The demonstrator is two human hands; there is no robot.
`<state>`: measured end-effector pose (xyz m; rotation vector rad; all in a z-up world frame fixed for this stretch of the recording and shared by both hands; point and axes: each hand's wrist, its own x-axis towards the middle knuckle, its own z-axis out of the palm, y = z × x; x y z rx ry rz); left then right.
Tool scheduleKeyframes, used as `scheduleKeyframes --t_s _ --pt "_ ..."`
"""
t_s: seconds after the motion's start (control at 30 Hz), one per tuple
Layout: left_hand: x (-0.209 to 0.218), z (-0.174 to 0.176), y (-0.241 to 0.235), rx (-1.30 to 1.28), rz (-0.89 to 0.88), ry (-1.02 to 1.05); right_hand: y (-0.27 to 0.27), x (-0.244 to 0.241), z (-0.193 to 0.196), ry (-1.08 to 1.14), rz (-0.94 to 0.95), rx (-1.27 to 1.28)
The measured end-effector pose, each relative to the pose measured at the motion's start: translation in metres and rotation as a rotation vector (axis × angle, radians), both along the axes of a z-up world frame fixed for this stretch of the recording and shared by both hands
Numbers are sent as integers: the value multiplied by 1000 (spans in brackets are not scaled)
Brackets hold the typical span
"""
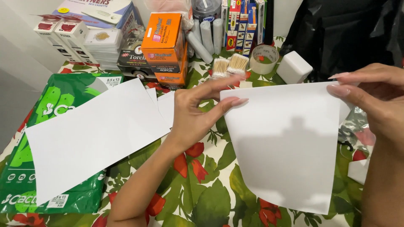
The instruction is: Folding white paper sheets into envelope shapes and sealing them with clear tape.
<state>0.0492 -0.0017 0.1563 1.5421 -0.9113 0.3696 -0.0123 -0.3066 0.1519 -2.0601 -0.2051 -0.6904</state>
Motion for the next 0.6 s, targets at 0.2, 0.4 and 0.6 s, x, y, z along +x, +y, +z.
scheduleKeyframes --t_s 0.2,0.4,0.6 --pt "5 4 -3 -157 -58 511 0 -3 5 58 -95 -110" --pt "6 2 -1 -234 -123 488 -5 -2 1 33 -93 -149" --pt "9 1 -2 -214 -70 435 1 -1 5 72 -82 -114"
